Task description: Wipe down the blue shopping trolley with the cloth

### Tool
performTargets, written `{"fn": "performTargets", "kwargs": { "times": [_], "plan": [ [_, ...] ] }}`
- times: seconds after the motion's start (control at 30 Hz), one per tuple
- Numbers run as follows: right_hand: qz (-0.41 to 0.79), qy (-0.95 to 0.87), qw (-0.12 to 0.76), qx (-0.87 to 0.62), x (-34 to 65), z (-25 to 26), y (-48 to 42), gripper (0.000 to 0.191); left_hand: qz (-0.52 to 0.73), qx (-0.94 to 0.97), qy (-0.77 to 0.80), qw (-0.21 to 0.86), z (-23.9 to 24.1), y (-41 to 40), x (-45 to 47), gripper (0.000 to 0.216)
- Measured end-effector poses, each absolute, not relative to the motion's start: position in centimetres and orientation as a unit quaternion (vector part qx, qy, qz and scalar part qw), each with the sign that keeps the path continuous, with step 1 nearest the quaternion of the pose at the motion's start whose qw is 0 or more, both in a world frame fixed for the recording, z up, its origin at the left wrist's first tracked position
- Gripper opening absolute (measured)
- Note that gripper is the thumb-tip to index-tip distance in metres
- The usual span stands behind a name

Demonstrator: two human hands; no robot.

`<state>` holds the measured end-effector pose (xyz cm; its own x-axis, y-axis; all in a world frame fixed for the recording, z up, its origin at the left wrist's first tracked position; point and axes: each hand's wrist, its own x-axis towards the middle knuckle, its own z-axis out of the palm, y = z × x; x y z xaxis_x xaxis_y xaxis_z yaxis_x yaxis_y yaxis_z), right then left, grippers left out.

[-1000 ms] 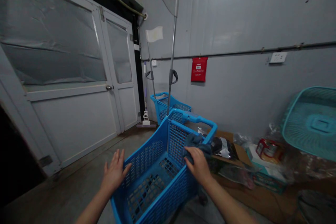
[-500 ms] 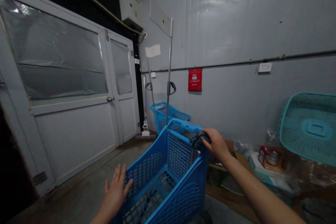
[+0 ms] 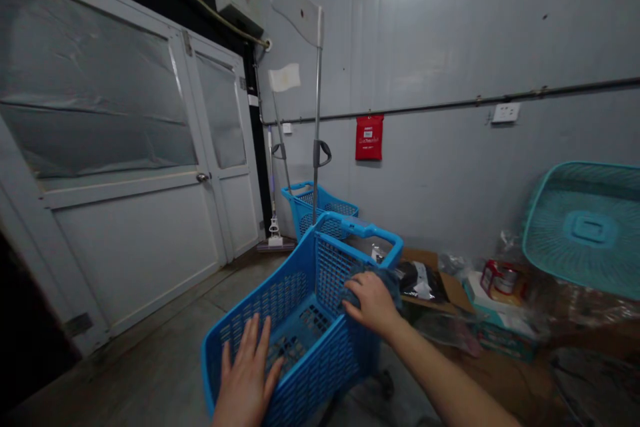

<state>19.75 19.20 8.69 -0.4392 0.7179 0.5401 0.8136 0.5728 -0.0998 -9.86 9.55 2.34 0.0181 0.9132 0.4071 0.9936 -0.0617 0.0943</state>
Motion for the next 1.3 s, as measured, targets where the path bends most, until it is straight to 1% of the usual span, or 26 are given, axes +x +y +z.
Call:
{"fn": "performTargets", "kwargs": {
  "times": [0.13, 0.2, 0.27, 0.37, 0.53, 0.67, 0.73, 0.9, 1.07, 1.23, 1.3],
  "plan": [
    [0.004, -0.868, 0.275, -0.413, 13.3, 5.5, 14.7, 0.042, -0.177, -0.650, -0.728, 0.127, 2.0, 9.3, -9.9, 0.060],
    [0.014, -0.880, 0.266, -0.393, 11.9, 4.8, 13.7, 0.046, -0.177, -0.640, -0.738, 0.116, 1.7, 9.3, -10.4, 0.060],
    [0.000, -0.894, 0.245, -0.374, 12.1, 5.1, 13.9, 0.049, -0.180, -0.643, -0.737, 0.103, 1.5, 9.3, -11.3, 0.061],
    [-0.045, -0.900, 0.220, -0.374, 15.3, 6.9, 16.0, 0.045, -0.173, -0.650, -0.735, 0.091, 1.4, 9.7, -12.8, 0.062],
    [-0.128, -0.872, 0.219, -0.419, 25.6, 11.2, 21.8, 0.036, -0.145, -0.666, -0.728, 0.065, 1.6, 10.4, -15.1, 0.062],
    [-0.172, -0.798, 0.251, -0.520, 32.2, 13.7, 25.4, 0.035, -0.123, -0.690, -0.712, 0.024, 2.0, 11.3, -15.7, 0.063],
    [-0.168, -0.789, 0.266, -0.528, 33.0, 14.2, 25.9, 0.033, -0.119, -0.697, -0.707, 0.015, 2.1, 11.9, -15.7, 0.064],
    [-0.157, -0.821, 0.257, -0.485, 29.0, 13.1, 24.3, 0.029, -0.127, -0.700, -0.702, 0.018, 2.0, 13.1, -15.3, 0.065],
    [-0.164, -0.807, 0.275, -0.496, 23.8, 11.1, 21.6, 0.036, -0.126, -0.686, -0.716, 0.029, 2.1, 14.0, -15.5, 0.066],
    [-0.065, -0.858, 0.248, -0.445, 16.7, 8.3, 18.7, 0.040, -0.126, -0.691, -0.711, 0.018, 2.5, 14.2, -15.4, 0.066],
    [-0.032, -0.868, 0.251, -0.427, 13.7, 7.0, 17.6, 0.042, -0.119, -0.696, -0.708, 0.009, 2.7, 14.1, -15.5, 0.066]
  ]
}}
